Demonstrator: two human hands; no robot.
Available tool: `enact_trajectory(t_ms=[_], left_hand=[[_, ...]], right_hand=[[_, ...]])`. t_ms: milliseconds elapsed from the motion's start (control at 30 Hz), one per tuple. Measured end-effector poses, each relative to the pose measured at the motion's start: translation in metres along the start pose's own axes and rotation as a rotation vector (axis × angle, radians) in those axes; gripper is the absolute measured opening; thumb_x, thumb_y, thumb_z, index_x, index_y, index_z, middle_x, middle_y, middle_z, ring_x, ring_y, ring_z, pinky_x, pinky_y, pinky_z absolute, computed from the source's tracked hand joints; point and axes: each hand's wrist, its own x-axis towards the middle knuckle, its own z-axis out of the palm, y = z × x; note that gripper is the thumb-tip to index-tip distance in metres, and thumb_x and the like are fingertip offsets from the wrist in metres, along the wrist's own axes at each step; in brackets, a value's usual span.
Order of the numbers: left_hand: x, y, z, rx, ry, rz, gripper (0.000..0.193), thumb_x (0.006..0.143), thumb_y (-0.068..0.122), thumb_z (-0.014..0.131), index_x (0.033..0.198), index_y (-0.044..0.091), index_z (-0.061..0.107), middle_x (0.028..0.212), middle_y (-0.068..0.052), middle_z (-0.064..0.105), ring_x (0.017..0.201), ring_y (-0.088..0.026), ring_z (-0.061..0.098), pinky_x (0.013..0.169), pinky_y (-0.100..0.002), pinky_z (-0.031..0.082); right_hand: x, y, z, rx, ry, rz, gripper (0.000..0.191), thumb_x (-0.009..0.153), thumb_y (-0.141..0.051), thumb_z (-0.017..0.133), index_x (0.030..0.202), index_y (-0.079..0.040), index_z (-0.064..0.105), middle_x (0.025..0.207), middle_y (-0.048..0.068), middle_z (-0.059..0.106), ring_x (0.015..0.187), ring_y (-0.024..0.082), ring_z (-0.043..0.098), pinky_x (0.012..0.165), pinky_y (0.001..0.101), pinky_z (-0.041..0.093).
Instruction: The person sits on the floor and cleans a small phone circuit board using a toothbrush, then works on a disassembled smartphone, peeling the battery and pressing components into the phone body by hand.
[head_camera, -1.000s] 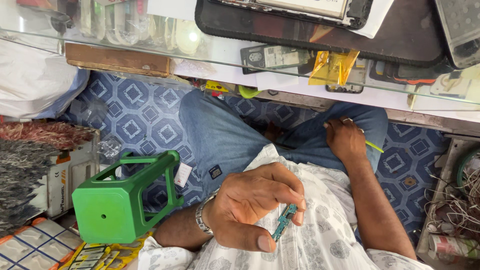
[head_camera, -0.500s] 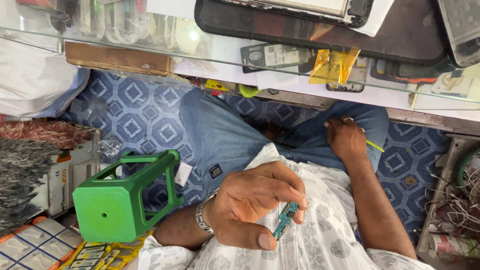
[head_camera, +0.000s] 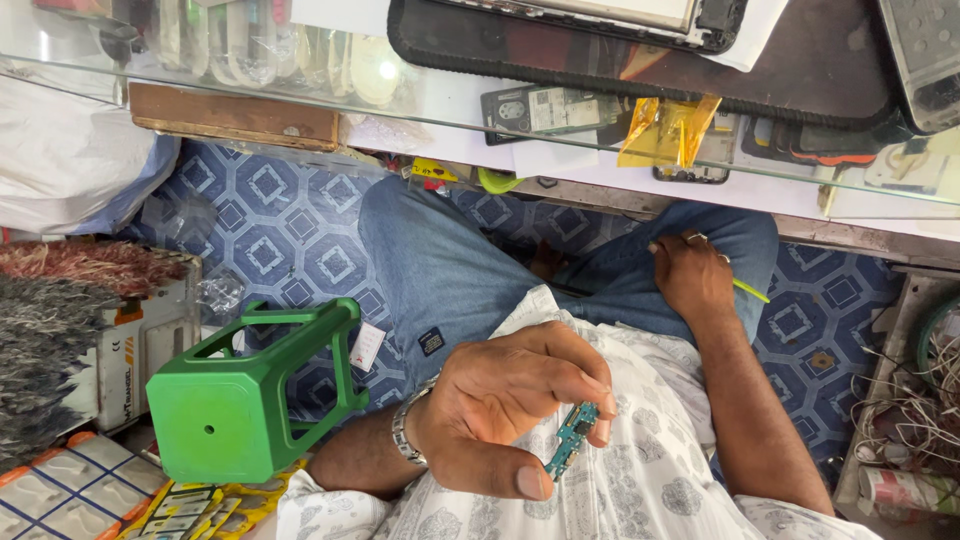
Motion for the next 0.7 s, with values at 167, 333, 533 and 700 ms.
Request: enact_trajectory(t_ms=[167,333,533,700], left_hand=[[-0.0007,-0.0002,0.0001,-0.008,0.006,-0.005,0.058,0.095,0.005,0.082,0.148,0.001,0.058,0.136,-0.015,0.056,0.114,-0.02,0.062,0.099,-0.036,0.053],[-0.0009,0.0003,-0.0001,0.001,-0.002,-0.004,0.059,0.095,0.005,0.082,0.149,0.001,0.058,0.137,-0.014,0.056,0.114,-0.02,0.062,0.099,-0.036,0.053],[0.0007,0.0009,0.0006,0.003,-0.006,-0.006,0.058,0.096,0.007,0.082,0.148,0.0,0.058,0.137,-0.014,0.056,0.115,-0.02,0.062,0.1,-0.036,0.053],[0.0007,0.0004,0.0007,-0.001,0.001,-0.007,0.058,0.096,0.008,0.083,0.148,0.0,0.058,0.138,-0.015,0.056,0.115,-0.02,0.062,0.1,-0.037,0.053]], right_hand=[[-0.0008,0.0011,0.0018,-0.007,-0.008,0.012,0.018,0.098,-0.026,0.066,0.103,-0.011,0.075,0.101,0.013,0.07,0.093,0.037,0.069,0.08,0.0512,0.055],[-0.0014,0.0021,0.0027,0.0,-0.007,0.008,0.018,0.099,-0.025,0.065,0.103,-0.011,0.076,0.102,0.013,0.07,0.094,0.036,0.069,0.081,0.0507,0.055],[-0.0017,0.0032,0.0027,-0.007,-0.032,0.019,0.018,0.099,-0.025,0.065,0.102,-0.011,0.076,0.102,0.014,0.07,0.093,0.035,0.069,0.081,0.0497,0.055],[-0.0024,0.0037,0.0031,0.002,0.0,-0.006,0.017,0.098,-0.023,0.066,0.103,-0.01,0.076,0.101,0.014,0.069,0.094,0.036,0.069,0.081,0.0488,0.055]])
